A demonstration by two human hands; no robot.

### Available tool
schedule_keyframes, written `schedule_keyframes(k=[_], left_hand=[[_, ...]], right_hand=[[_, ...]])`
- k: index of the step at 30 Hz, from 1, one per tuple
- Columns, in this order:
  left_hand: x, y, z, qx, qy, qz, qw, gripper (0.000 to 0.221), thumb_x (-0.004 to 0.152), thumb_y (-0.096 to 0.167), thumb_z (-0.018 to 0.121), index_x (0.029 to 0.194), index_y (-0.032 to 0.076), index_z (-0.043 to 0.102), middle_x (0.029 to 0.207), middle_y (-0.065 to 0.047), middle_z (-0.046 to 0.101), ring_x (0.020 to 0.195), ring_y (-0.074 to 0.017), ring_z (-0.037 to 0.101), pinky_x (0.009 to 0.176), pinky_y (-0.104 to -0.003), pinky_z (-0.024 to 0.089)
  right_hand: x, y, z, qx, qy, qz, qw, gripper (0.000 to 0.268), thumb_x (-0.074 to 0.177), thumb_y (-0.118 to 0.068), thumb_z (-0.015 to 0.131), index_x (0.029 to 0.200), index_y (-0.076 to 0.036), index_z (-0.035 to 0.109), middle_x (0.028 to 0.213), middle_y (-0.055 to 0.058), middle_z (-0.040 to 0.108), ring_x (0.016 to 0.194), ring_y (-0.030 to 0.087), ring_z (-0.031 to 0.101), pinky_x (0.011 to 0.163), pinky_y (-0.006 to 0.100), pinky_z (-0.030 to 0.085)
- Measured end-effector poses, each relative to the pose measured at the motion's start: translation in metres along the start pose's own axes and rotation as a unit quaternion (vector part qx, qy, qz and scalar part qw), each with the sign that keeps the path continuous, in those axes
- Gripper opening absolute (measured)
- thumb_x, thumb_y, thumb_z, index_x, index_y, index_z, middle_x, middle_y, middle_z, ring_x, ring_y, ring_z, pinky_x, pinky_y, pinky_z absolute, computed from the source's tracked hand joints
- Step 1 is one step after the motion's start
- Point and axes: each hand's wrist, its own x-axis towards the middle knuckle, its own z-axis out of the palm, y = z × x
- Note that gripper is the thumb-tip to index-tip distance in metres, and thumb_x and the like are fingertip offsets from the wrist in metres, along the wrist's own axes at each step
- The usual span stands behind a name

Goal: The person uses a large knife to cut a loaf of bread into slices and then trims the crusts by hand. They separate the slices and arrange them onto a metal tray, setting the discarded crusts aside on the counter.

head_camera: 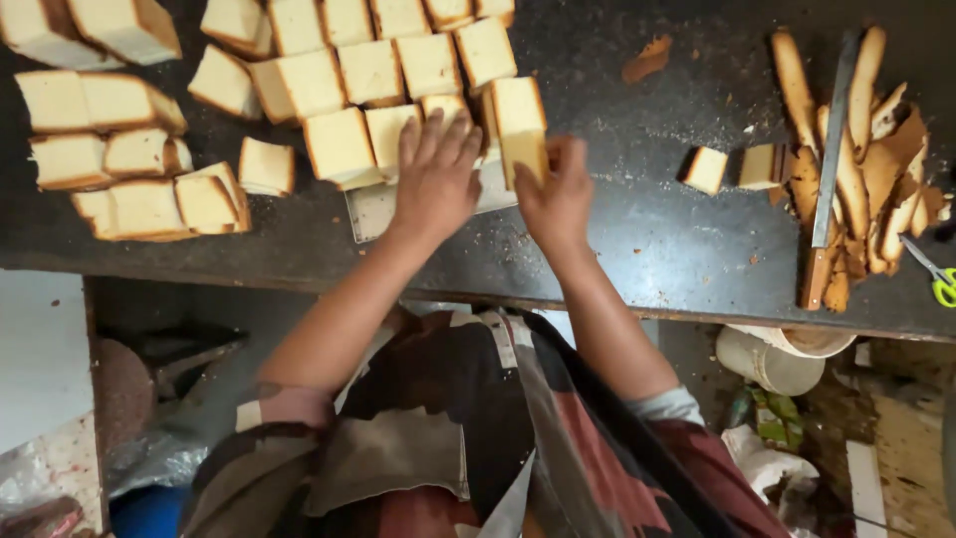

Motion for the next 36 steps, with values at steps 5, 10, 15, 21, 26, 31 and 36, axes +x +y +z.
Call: schedule_keyframes(k=[5, 10, 15, 21, 26, 31, 36], left_hand=[[-0.009, -0.025, 0.003, 0.016, -0.030, 0.004, 0.999, 0.051, 0.079, 0.012, 0.073, 0.129, 0.008, 0.066, 0.150, -0.016, 0.053, 0.144, -0.0369, 0.044, 0.116, -0.062, 0.030], [-0.012, -0.029, 0.010, -0.003, -0.014, -0.002, 1.000, 0.053, 0.083, 0.012, 0.071, 0.136, 0.008, 0.065, 0.151, -0.014, 0.052, 0.144, -0.0361, 0.043, 0.117, -0.060, 0.031], [-0.012, -0.024, 0.010, -0.009, -0.026, 0.002, 1.000, 0.057, 0.085, 0.015, 0.070, 0.141, 0.011, 0.064, 0.153, -0.018, 0.051, 0.145, -0.0401, 0.042, 0.116, -0.063, 0.030], [-0.005, -0.018, 0.021, 0.047, -0.098, -0.006, 0.994, 0.056, 0.090, 0.017, 0.069, 0.146, 0.017, 0.063, 0.153, -0.024, 0.048, 0.145, -0.0461, 0.038, 0.117, -0.066, 0.027], [-0.003, -0.007, 0.021, 0.024, -0.115, -0.057, 0.991, 0.060, 0.091, 0.026, 0.072, 0.148, 0.011, 0.059, 0.156, -0.026, 0.042, 0.147, -0.0475, 0.032, 0.117, -0.069, 0.024], [-0.010, 0.002, 0.016, 0.015, -0.077, -0.076, 0.994, 0.066, 0.091, 0.030, 0.073, 0.151, 0.013, 0.053, 0.158, -0.024, 0.039, 0.149, -0.0475, 0.029, 0.118, -0.067, 0.021], [-0.012, -0.003, 0.010, 0.039, -0.081, -0.082, 0.993, 0.071, 0.089, 0.030, 0.074, 0.154, 0.014, 0.048, 0.158, -0.019, 0.040, 0.151, -0.0420, 0.029, 0.120, -0.064, 0.020]], right_hand=[[0.047, -0.028, 0.046, -0.045, -0.001, -0.048, 0.998, 0.042, 0.082, -0.007, 0.081, 0.114, -0.001, 0.054, 0.100, 0.019, 0.067, 0.086, 0.038, 0.070, 0.072, 0.043, 0.056], [0.034, -0.024, 0.055, -0.097, -0.008, -0.090, 0.991, 0.027, 0.085, -0.003, 0.079, 0.106, -0.005, 0.062, 0.099, 0.016, 0.066, 0.094, 0.038, 0.065, 0.080, 0.046, 0.053], [0.002, 0.033, 0.020, -0.126, 0.079, -0.114, 0.982, 0.026, 0.088, -0.001, 0.075, 0.110, -0.002, 0.062, 0.104, 0.017, 0.065, 0.100, 0.038, 0.062, 0.087, 0.047, 0.051], [0.009, 0.238, -0.103, -0.327, 0.228, 0.123, 0.909, 0.052, 0.083, -0.027, 0.090, 0.113, 0.005, 0.063, 0.109, 0.024, 0.067, 0.101, 0.044, 0.062, 0.087, 0.052, 0.050], [0.032, 0.331, -0.143, -0.368, 0.053, 0.441, 0.817, 0.071, 0.077, -0.056, 0.093, 0.108, 0.002, 0.065, 0.111, 0.022, 0.065, 0.104, 0.040, 0.061, 0.090, 0.051, 0.051], [0.033, 0.334, -0.117, -0.097, 0.203, 0.250, 0.942, 0.047, 0.082, -0.010, 0.092, 0.109, -0.003, 0.053, 0.104, 0.013, 0.063, 0.092, 0.025, 0.063, 0.081, 0.039, 0.056], [0.032, 0.190, -0.069, 0.258, 0.068, 0.198, 0.943, 0.046, 0.091, 0.007, 0.075, 0.120, -0.010, 0.044, 0.116, 0.010, 0.062, 0.095, 0.018, 0.066, 0.064, 0.029, 0.055]])
